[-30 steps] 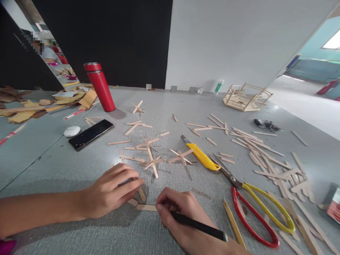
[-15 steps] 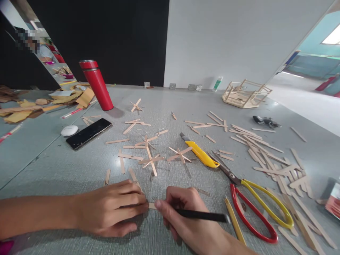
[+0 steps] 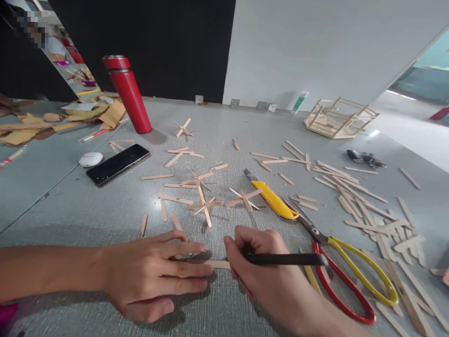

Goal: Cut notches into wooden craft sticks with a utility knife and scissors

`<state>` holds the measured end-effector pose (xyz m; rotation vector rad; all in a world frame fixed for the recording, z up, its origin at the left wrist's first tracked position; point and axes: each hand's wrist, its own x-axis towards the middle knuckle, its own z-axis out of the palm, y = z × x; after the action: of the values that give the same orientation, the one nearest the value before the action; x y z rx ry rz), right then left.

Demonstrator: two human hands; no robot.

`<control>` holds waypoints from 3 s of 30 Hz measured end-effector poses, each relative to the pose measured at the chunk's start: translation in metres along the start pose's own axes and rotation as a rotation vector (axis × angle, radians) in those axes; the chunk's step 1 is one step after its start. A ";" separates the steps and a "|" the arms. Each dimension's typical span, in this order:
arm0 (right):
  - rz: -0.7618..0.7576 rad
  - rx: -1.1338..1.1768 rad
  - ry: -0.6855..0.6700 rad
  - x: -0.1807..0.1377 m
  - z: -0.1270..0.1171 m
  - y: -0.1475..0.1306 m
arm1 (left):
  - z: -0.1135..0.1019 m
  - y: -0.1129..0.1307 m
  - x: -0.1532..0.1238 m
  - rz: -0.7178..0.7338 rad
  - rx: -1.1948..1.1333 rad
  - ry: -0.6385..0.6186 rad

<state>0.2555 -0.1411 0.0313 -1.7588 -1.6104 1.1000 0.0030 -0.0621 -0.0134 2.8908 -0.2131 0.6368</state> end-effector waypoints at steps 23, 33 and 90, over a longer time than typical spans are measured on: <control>0.005 0.064 -0.126 0.003 0.022 0.017 | -0.008 0.000 -0.001 -0.294 -0.386 -0.083; -0.016 0.047 -0.106 0.003 0.024 0.019 | -0.003 -0.001 -0.004 -0.257 -0.315 -0.070; -0.076 0.005 -0.025 0.004 0.026 0.028 | -0.008 -0.003 0.000 -0.247 -0.329 -0.124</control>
<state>0.2493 -0.1454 -0.0068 -1.6727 -1.6733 1.0934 0.0005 -0.0580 -0.0060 2.5827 0.0237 0.3428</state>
